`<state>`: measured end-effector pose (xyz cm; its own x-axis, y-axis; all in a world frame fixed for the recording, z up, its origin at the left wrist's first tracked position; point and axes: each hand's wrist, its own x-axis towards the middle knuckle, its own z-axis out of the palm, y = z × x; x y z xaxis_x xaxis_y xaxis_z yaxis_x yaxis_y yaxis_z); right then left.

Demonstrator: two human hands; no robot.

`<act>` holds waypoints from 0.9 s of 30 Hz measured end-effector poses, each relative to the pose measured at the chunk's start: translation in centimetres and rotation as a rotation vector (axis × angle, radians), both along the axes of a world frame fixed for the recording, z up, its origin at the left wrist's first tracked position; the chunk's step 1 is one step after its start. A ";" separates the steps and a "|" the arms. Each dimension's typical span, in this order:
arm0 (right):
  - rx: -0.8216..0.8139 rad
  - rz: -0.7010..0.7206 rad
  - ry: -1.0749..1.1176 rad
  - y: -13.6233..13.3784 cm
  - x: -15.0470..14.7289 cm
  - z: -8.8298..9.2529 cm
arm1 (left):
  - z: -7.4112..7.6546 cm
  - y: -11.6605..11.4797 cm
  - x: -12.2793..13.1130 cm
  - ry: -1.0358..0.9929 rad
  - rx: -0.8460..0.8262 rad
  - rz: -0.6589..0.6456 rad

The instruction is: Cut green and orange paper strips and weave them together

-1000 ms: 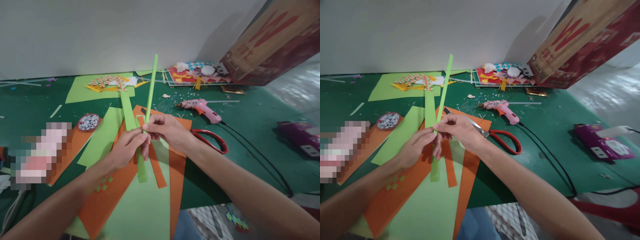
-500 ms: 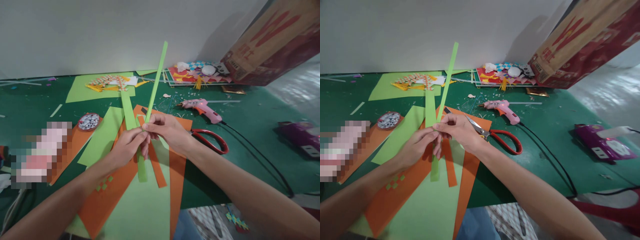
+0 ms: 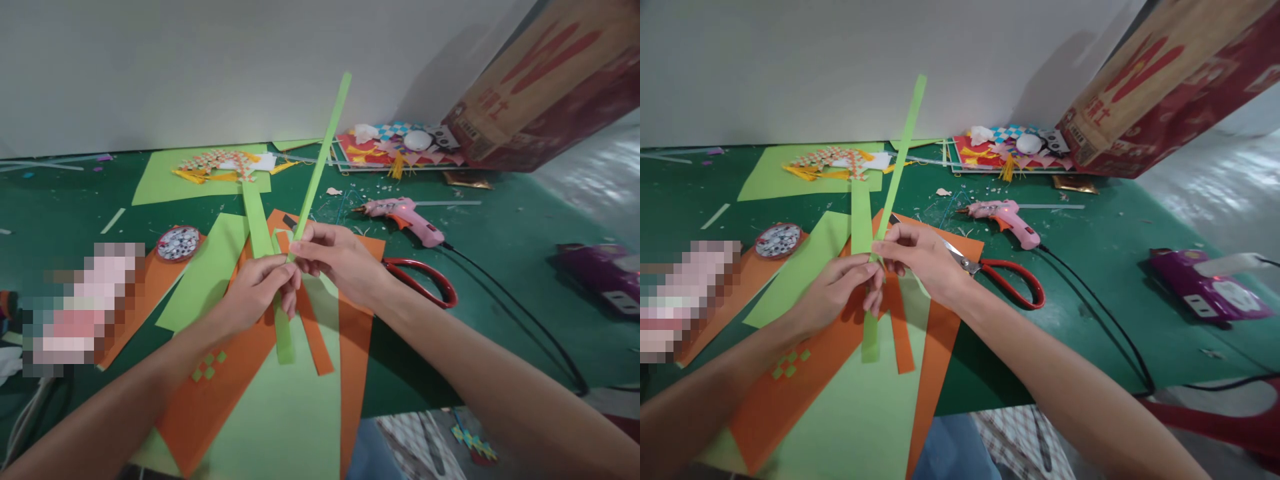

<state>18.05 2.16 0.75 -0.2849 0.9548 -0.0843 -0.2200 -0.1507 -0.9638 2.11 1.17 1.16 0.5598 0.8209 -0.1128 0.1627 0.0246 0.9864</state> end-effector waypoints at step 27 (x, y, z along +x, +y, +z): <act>0.013 -0.006 0.033 0.1 0.1 0.0 | 0.0 -0.2 -0.1 0.048 0.030 0.004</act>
<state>18.12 2.28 0.80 -0.2812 0.9576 -0.0627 -0.2530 -0.1370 -0.9577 2.00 1.02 1.20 0.5509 0.8267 -0.1148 0.2095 -0.0038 0.9778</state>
